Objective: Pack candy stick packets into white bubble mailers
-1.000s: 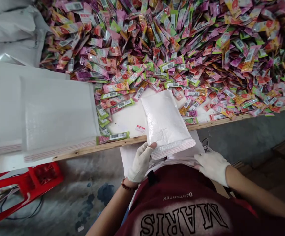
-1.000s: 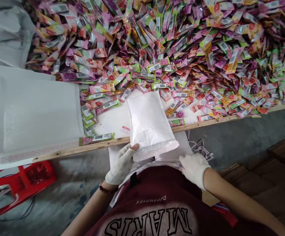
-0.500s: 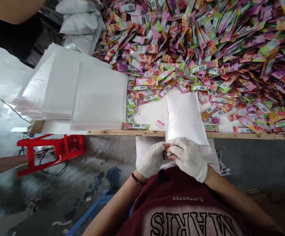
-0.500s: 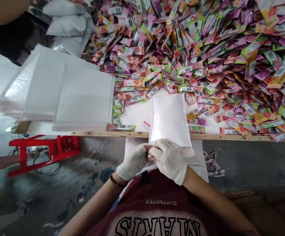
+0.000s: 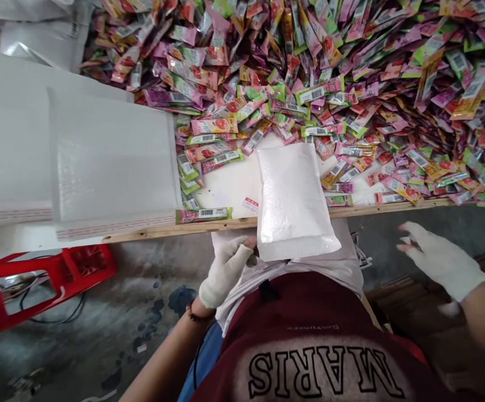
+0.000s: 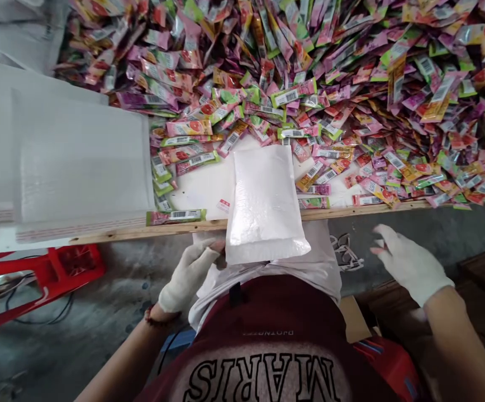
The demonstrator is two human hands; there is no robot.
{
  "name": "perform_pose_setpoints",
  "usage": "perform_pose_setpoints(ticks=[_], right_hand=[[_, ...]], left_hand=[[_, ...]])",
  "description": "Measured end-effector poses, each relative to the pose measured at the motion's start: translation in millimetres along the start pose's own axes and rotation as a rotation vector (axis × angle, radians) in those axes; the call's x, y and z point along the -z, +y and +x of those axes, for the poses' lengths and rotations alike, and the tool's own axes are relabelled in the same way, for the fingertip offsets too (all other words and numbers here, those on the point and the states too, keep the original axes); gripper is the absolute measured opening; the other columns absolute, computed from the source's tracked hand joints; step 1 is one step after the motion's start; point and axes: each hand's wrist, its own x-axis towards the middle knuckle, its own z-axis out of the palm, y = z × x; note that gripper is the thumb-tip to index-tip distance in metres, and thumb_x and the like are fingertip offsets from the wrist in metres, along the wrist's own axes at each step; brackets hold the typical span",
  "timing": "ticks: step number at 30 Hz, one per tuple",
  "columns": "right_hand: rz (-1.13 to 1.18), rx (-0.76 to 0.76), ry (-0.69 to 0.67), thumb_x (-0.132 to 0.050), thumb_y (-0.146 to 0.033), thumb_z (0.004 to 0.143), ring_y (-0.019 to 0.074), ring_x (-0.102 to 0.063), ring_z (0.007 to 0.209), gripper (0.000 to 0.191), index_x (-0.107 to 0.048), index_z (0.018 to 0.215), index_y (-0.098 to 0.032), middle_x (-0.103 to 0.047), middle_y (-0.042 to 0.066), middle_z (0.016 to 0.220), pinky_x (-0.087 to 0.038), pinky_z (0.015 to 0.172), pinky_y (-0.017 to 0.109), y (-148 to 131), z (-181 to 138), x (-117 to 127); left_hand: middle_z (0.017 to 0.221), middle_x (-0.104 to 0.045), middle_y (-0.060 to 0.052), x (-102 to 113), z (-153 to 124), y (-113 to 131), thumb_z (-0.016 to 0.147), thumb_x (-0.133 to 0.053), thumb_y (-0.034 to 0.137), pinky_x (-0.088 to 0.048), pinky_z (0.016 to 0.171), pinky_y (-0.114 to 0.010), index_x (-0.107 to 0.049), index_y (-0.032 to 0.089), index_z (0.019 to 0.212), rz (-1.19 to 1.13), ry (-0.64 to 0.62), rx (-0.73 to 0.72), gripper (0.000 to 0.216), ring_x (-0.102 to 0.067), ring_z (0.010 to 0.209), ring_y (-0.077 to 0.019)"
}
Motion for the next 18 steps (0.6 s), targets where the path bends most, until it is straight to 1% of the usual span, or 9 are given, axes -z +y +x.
perform_pose_setpoints(ticks=[2, 4, 5, 8, 10, 12, 13, 15, 18], right_hand=[[-0.275, 0.08, 0.151, -0.054, -0.033, 0.091, 0.0372, -0.064, 0.107, 0.048, -0.05, 0.134, -0.013, -0.063, 0.023, 0.12, -0.055, 0.084, 0.052, 11, 0, 0], [-0.313, 0.295, 0.299, -0.054, -0.029, 0.092, 0.0372, -0.051, 0.131, 0.059, -0.039, 0.147, -0.011, -0.052, 0.025, 0.14, -0.049, 0.1, 0.054, -7, 10, -10], [-0.278, 0.421, 0.346, -0.054, -0.026, 0.093, 0.0342, -0.044, 0.138, 0.06, -0.037, 0.149, -0.014, -0.049, 0.022, 0.145, -0.045, 0.107, 0.055, -23, 19, -18], [-0.171, 0.806, 0.319, -0.051, -0.015, 0.093, 0.0247, -0.037, 0.145, 0.055, -0.042, 0.146, -0.029, -0.052, 0.008, 0.147, -0.034, 0.116, 0.057, -75, 49, -45], [-0.149, 1.017, 0.26, -0.049, -0.011, 0.094, 0.0213, -0.037, 0.145, 0.051, -0.048, 0.141, -0.03, -0.056, 0.003, 0.145, -0.031, 0.118, 0.056, -95, 65, -60], [-0.089, 1.119, 0.262, -0.047, -0.011, 0.095, 0.0206, -0.045, 0.139, 0.042, -0.056, 0.133, -0.025, -0.063, 0.003, 0.137, -0.036, 0.115, 0.051, -100, 73, -69], [-0.021, 1.119, 0.276, -0.046, -0.012, 0.095, 0.0211, -0.052, 0.133, 0.036, -0.061, 0.126, -0.022, -0.067, 0.005, 0.13, -0.04, 0.112, 0.049, -99, 75, -71], [0.165, 1.021, 0.275, -0.045, -0.014, 0.094, 0.0216, -0.062, 0.117, 0.029, -0.066, 0.112, -0.02, -0.073, 0.007, 0.115, -0.046, 0.104, 0.045, -96, 76, -71], [0.35, 0.756, 0.227, -0.047, -0.023, 0.096, 0.0211, -0.067, 0.096, 0.021, -0.068, 0.098, -0.019, -0.074, 0.008, 0.099, -0.05, 0.091, 0.039, -102, 79, -64]], left_hand=[[0.086, -0.072, -0.009, 8, -3, -6, 0.09, -0.055, 0.034, -0.052, 0.076, -0.033, -0.071, 0.017, 0.092, 0.345, 0.181, -0.245, 0.024, -0.067, 0.079, -0.0208], [0.118, -0.069, -0.014, 13, 1, -9, 0.087, -0.06, 0.028, -0.049, 0.096, -0.04, -0.069, 0.017, 0.11, 0.644, 0.31, -0.493, 0.027, -0.064, 0.109, -0.0273], [0.13, -0.064, -0.016, 14, 6, -10, 0.085, -0.062, 0.027, -0.044, 0.104, -0.045, -0.066, 0.017, 0.118, 0.754, 0.321, -0.598, 0.034, -0.058, 0.123, -0.0302], [0.142, -0.058, -0.013, 12, 25, -7, 0.085, -0.062, 0.024, -0.027, 0.117, -0.056, -0.061, 0.022, 0.127, 0.921, 0.148, -0.837, 0.042, -0.041, 0.141, -0.0328], [0.138, -0.062, -0.007, 9, 35, -3, 0.089, -0.057, 0.019, -0.025, 0.117, -0.056, -0.063, 0.027, 0.125, 0.909, -0.031, -0.924, 0.037, -0.044, 0.139, -0.0286], [0.128, -0.069, -0.003, 5, 37, 1, 0.091, -0.053, 0.016, -0.033, 0.112, -0.048, -0.067, 0.029, 0.116, 0.833, -0.155, -0.94, 0.031, -0.057, 0.127, -0.0227], [0.121, -0.072, -0.003, 3, 37, 2, 0.092, -0.052, 0.016, -0.038, 0.108, -0.044, -0.069, 0.028, 0.109, 0.784, -0.165, -0.914, 0.027, -0.062, 0.118, -0.0208], [0.108, -0.075, -0.004, 0, 33, 7, 0.092, -0.053, 0.02, -0.044, 0.099, -0.039, -0.071, 0.024, 0.098, 0.689, -0.087, -0.793, 0.02, -0.067, 0.104, -0.0197], [0.091, -0.075, -0.007, -3, 32, 23, 0.093, -0.05, 0.031, -0.047, 0.084, -0.033, -0.071, 0.019, 0.089, 0.645, 0.06, -0.517, 0.024, -0.066, 0.087, -0.0205]])
